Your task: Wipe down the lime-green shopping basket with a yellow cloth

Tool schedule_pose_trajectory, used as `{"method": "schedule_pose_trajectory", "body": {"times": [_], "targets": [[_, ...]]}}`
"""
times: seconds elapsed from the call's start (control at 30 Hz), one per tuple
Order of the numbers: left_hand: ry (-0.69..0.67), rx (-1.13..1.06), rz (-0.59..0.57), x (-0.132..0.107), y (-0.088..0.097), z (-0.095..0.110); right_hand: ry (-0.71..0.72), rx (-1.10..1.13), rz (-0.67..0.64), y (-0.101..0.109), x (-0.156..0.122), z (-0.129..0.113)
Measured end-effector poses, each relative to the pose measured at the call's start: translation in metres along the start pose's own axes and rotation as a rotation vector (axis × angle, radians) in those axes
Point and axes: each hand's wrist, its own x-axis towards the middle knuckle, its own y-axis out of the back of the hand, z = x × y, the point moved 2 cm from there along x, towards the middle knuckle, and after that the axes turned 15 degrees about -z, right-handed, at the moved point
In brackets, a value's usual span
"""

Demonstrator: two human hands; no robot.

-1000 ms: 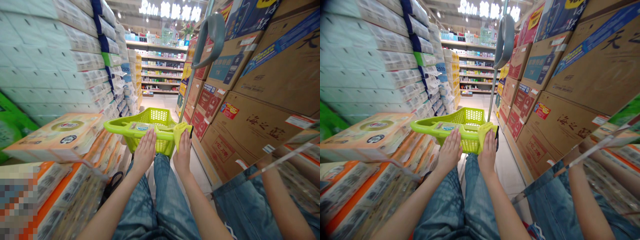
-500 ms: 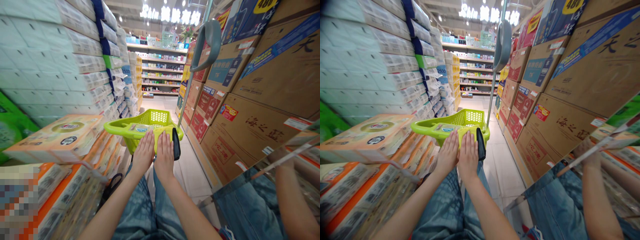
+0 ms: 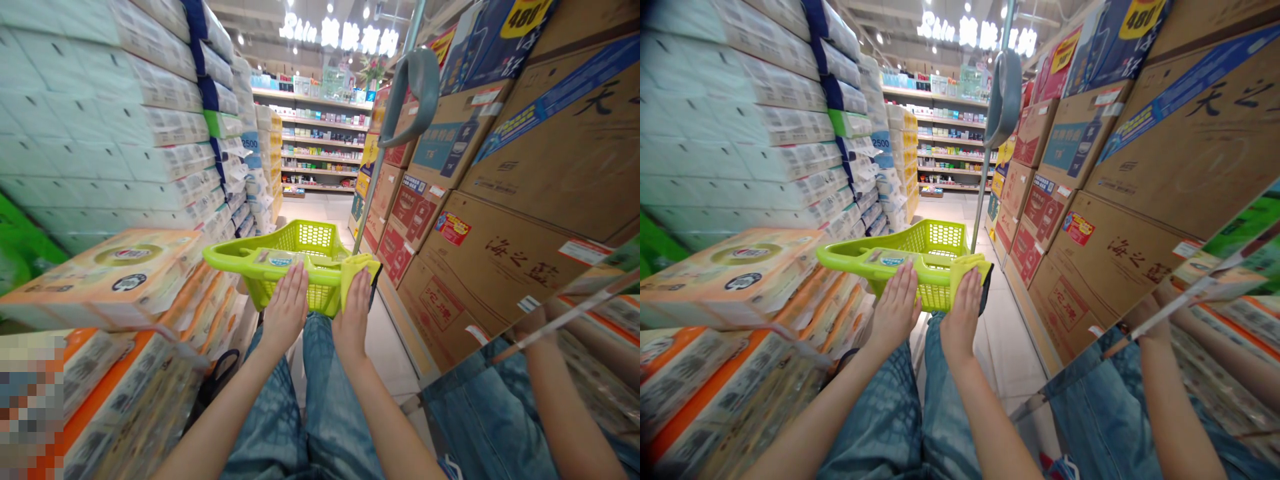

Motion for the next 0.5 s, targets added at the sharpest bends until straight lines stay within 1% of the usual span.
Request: {"method": "schedule_pose_trajectory", "body": {"times": [0.07,0.13,0.17,0.23,0.3,0.4,0.5], "targets": [[0.001,0.017,0.000,0.000,0.001,0.000,0.050,-0.105,-0.034,-0.014,-0.004,-0.023],[0.001,0.027,-0.003,0.000,0.002,-0.001,0.089,-0.169,-0.072,-0.025,-0.007,-0.041],[0.000,0.027,-0.005,-0.001,0.003,-0.002,0.098,-0.184,-0.080,-0.029,-0.007,-0.046],[-0.010,0.029,-0.015,-0.001,0.004,-0.003,0.112,-0.196,-0.086,-0.031,-0.009,-0.048],[-0.018,0.036,-0.020,-0.001,0.004,-0.004,0.145,-0.208,-0.098,-0.028,-0.011,-0.039],[-0.021,0.040,-0.009,0.000,0.002,-0.004,0.165,-0.211,-0.096,-0.017,-0.014,-0.014],[-0.015,0.018,-0.002,0.001,0.000,-0.003,0.091,-0.112,-0.041,-0.002,-0.011,0.015]]}}
